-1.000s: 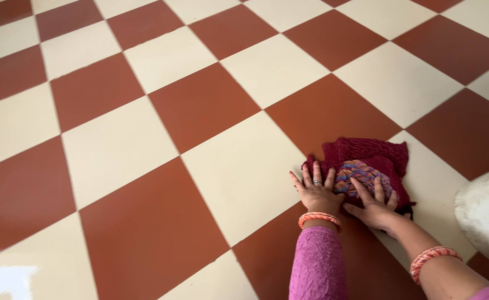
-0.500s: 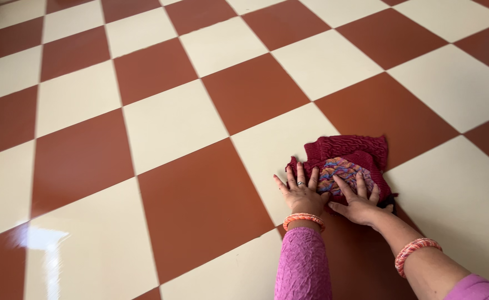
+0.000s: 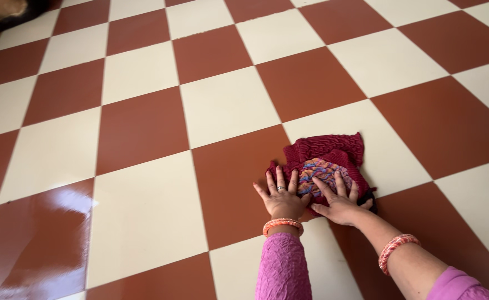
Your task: The person wipes a checkered tile floor using a red patterned cloth. They move the cloth back and forth across the tiles in a repetitive motion, covering different areas of the floor.
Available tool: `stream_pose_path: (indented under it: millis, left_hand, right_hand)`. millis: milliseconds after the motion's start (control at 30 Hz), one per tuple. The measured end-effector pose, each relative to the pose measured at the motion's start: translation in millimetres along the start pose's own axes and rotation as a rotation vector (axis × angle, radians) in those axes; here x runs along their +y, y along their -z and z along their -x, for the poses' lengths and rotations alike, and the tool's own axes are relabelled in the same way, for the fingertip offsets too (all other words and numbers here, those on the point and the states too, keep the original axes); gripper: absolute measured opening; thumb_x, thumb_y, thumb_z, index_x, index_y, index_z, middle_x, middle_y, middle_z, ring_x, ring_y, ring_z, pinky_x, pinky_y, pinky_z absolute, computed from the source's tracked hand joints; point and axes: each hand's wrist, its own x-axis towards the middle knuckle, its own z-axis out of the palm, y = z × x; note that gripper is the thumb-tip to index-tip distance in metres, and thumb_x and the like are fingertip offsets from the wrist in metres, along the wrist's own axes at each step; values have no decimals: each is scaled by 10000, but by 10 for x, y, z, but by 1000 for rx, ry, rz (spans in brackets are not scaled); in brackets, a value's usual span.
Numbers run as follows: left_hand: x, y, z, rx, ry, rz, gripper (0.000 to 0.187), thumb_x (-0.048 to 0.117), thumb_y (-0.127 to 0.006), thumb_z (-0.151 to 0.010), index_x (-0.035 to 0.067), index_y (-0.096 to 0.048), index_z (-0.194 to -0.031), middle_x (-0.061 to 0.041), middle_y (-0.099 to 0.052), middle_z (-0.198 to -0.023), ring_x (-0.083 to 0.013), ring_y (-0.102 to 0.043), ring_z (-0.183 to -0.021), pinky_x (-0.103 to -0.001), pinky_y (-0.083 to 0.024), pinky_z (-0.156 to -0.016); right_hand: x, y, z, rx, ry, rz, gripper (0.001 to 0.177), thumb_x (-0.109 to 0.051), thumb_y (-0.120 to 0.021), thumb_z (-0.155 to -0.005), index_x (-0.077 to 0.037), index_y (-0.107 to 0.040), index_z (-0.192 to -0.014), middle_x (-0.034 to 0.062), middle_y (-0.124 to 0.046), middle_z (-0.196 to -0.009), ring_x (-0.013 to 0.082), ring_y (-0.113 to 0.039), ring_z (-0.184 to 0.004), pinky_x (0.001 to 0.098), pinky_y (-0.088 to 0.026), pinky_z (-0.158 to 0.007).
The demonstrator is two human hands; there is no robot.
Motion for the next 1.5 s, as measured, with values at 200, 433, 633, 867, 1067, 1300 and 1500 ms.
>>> stream_pose_path:
  millis: [200,433,633,867,1067,1300,1500]
  left_hand:
    - [-561,-13,126,8,78,45,804,723,-324,-957,440,52,-1610,11,195,-1706,-304,215,-1556,-752,162,-1128]
    - [-1228,-16,292,-2,168,73,809,740,-316,-952,448,56,-1608,3,197,-1705,-308,212,-1556,-733,138,-1144]
    - [-1983,1,573,-20,275,65,822,747,-311,-957,420,52,-1618,-22,182,-1712,-329,192,-1560,-740,109,-1150]
    - [-2707,-80,803,-40,363,84,820,729,-310,-969,425,90,-1617,-42,185,-1706,-334,194,-1560,-740,118,-1147]
    - [-3202,-77,1035,-72,406,93,830,740,-323,-960,435,88,-1614,-32,170,-1713,-325,167,-1569,-729,107,-1159]
    - [-3672,-145,1275,-138,453,85,847,739,-308,-973,406,128,-1619,-53,197,-1710,-348,157,-1567,-739,70,-1161]
    - [-3717,-263,1534,-188,462,114,880,749,-283,-975,355,168,-1620,-111,264,-1695,-410,197,-1552,-747,34,-1159]
  right_hand:
    - [-550,-85,116,-34,72,27,829,-703,-538,-912,-654,12,-1530,-31,355,-1675,401,268,-1534,793,-16,-1119]
    - [-1248,-202,248,-47,159,81,818,-697,-542,-917,-638,-19,-1544,-26,333,-1679,392,258,-1543,782,7,-1131]
    - [-2042,-384,484,-61,243,115,819,-649,-564,-928,-622,-34,-1551,-26,326,-1684,380,251,-1547,780,18,-1133]
    - [-2742,-579,734,-94,330,148,789,-611,-561,-947,-612,-63,-1559,-19,306,-1691,378,223,-1555,773,29,-1142]
    - [-3207,-765,931,-118,377,174,776,-582,-548,-966,-594,-60,-1568,-18,315,-1687,368,228,-1558,773,38,-1145]
    - [-3583,-886,1155,-171,480,217,761,-575,-532,-971,-605,-56,-1565,-18,331,-1679,363,240,-1557,767,40,-1148]
    - [-3607,-906,1367,-217,541,337,729,-588,-482,-989,-603,-39,-1568,-22,339,-1679,373,226,-1556,768,66,-1154]
